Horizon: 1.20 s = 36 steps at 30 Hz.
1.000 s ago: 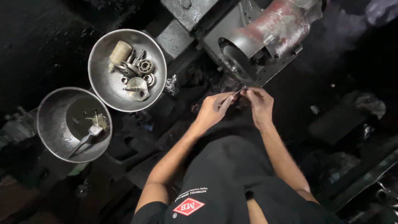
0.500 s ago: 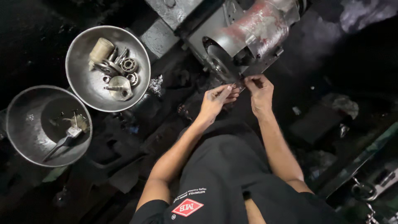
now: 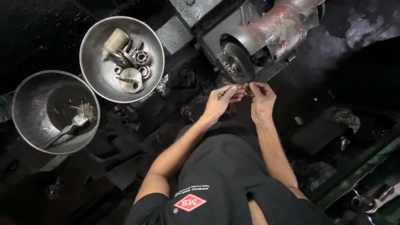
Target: The person repeatedly picks up small metal parts from a bowl and grinds them against a bench grinder. They handle the parts one at a time, rotating them to grind different edges, then place them back into the bowl.
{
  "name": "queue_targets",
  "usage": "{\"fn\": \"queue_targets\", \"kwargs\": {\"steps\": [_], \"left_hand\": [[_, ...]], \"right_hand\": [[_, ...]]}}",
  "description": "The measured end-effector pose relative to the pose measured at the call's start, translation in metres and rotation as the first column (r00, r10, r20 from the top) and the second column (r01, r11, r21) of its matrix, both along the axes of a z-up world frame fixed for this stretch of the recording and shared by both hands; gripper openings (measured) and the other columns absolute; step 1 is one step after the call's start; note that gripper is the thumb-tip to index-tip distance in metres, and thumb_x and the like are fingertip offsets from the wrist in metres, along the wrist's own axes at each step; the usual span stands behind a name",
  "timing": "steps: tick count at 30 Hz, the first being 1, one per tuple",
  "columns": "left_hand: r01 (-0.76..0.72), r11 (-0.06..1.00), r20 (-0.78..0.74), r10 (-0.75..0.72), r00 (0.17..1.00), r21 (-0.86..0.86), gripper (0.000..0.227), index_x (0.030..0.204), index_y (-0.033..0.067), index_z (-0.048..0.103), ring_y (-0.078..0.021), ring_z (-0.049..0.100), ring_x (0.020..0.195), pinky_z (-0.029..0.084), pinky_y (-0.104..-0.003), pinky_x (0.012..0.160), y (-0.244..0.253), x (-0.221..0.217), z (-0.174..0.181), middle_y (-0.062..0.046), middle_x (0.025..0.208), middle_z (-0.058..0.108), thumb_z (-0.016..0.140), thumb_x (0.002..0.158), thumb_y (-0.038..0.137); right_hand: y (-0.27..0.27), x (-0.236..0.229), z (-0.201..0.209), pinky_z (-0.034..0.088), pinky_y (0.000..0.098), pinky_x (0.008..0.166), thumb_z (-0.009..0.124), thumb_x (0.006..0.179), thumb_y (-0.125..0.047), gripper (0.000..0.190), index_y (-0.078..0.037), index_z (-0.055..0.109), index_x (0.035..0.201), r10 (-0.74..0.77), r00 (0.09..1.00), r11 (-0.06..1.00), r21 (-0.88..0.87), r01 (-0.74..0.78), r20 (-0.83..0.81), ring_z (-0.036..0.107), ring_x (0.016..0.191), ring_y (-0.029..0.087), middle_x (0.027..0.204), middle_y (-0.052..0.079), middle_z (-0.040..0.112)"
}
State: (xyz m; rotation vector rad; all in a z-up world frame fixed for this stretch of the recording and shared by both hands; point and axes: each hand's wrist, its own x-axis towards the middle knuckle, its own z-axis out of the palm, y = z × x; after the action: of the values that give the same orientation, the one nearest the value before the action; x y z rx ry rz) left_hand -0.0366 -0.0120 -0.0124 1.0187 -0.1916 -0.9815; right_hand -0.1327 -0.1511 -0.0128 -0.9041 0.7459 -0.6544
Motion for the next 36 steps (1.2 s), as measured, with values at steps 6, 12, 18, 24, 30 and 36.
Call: {"fn": "queue_targets", "kwargs": {"steps": [6,12,18,24,30,36], "left_hand": [[0.0,1.0,-0.009,0.0,1.0,0.0,0.034,0.125,-0.0084,0.068,-0.0205,0.074,0.099,0.062,-0.033,0.09,0.002,0.007,0.006,-0.016,0.112,0.076,0.057,0.107,0.019],[0.052,0.968,0.281,-0.123,0.952,0.247,0.032,0.121,-0.0081,0.071,-0.0175,0.075,0.087,0.062,-0.03,0.081,0.025,0.019,0.055,-0.013,0.1,0.079,0.062,0.103,0.016],[-0.03,0.896,0.637,-0.29,0.714,0.442,0.032,0.121,-0.0042,0.075,-0.0183,0.076,0.078,0.059,-0.03,0.072,0.032,0.013,0.075,-0.016,0.094,0.076,0.066,0.097,0.016],[0.113,0.983,-0.136,-0.094,0.986,0.142,0.038,0.119,-0.0089,0.071,-0.0183,0.074,0.085,0.063,-0.031,0.079,-0.007,0.003,0.032,-0.014,0.1,0.077,0.059,0.107,0.025],[0.028,0.999,-0.156,-0.021,0.987,0.04,0.038,0.119,-0.0089,0.069,-0.0177,0.073,0.094,0.062,-0.032,0.086,-0.026,-0.001,0.006,-0.014,0.11,0.076,0.057,0.107,0.025],[-0.063,0.998,-0.099,0.065,0.993,0.02,0.039,0.124,-0.0088,0.066,-0.0193,0.073,0.1,0.061,-0.032,0.091,-0.012,-0.006,0.004,-0.018,0.114,0.074,0.056,0.107,0.024]], "right_hand": [[0.007,0.005,0.004,0.061,0.0349,0.087,0.071,0.095,0.004,0.008,0.004,0.065,0.1,-0.01,1.0,1.0,0.009,0.01,-0.009,0.073,0.09,0.023,0.097,0.014,0.071],[0.022,0.0,0.025,0.059,0.0316,0.088,0.071,0.093,0.005,0.015,0.001,0.065,0.106,0.07,0.996,0.996,-0.05,-0.074,-0.063,0.072,0.092,0.019,0.099,0.012,0.072],[0.02,-0.01,0.036,0.057,0.0276,0.088,0.074,0.092,0.007,0.018,0.006,0.068,0.109,0.108,0.938,0.953,-0.235,-0.192,-0.33,0.071,0.095,0.015,0.105,0.014,0.074],[-0.008,-0.005,0.032,0.059,0.0265,0.084,0.076,0.089,0.009,0.028,0.002,0.059,0.11,-0.039,0.968,0.911,-0.407,-0.068,-0.248,0.072,0.093,0.014,0.102,0.01,0.073],[-0.027,0.003,0.017,0.057,0.0258,0.082,0.076,0.09,0.011,0.026,-0.001,0.057,0.103,-0.057,0.964,0.856,-0.51,-0.087,-0.26,0.071,0.092,0.013,0.1,0.011,0.073],[-0.013,0.006,0.003,0.052,0.0252,0.076,0.078,0.088,0.017,0.036,-0.005,0.051,0.095,-0.084,0.987,0.861,-0.508,0.003,-0.137,0.064,0.087,0.011,0.092,0.006,0.064]]}}
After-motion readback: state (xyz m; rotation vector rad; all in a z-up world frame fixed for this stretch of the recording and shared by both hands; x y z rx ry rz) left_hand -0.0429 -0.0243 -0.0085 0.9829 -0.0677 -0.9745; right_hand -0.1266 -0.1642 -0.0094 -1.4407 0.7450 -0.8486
